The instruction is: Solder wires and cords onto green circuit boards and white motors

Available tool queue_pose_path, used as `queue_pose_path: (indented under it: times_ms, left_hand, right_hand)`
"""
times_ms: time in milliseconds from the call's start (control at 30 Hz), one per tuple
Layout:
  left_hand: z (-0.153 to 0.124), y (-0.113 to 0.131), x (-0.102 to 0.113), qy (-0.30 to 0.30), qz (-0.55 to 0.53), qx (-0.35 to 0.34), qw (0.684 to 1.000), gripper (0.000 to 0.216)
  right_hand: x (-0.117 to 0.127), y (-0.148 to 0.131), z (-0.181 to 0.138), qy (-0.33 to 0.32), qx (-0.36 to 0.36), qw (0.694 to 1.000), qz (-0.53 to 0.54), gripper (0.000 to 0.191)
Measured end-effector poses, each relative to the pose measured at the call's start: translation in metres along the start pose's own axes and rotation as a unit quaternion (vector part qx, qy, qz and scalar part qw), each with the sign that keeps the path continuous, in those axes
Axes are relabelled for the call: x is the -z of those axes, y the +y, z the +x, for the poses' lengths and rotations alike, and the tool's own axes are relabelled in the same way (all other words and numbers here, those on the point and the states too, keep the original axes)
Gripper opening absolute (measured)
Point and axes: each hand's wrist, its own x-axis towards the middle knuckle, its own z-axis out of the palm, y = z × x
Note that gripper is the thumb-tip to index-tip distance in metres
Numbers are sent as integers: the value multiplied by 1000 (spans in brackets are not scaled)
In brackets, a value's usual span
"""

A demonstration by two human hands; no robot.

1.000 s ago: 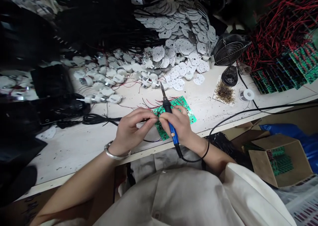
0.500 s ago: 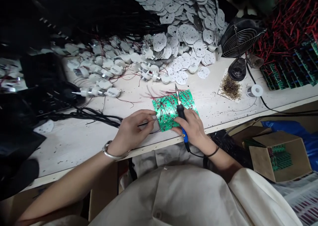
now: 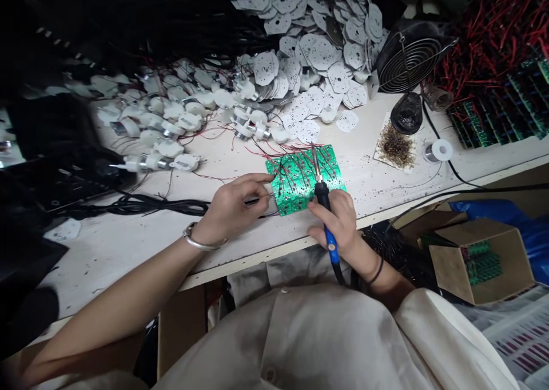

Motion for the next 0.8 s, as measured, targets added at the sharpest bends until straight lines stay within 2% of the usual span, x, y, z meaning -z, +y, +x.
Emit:
queue_pose_path:
  times_ms: [100,200,300,367,533,800]
  left_hand:
    - [0,2,0,-1,20,4,1000,11]
    - [1,8,3,-19,49,15,999,12]
    - [3,14,5,-30,71,30,997,13]
    - [4,16,6,-31,70,32,997,14]
    - [8,13,5,-18,61,28,998,12]
    - [9,10,2,-12,49,40,998,13]
  right_hand:
    - [12,-13,-5,33,-33,997,63,45]
    - [22,-27,-7,-4,-102,988,112,30]
    - [26,-38,-5,-27,-152,984,90,23]
    - [22,-41,-2,-7,-155,985,79,21]
    - [3,-38,2,49,-101,989,96,22]
    - [-9,-39,4,60,-115,990,60,23]
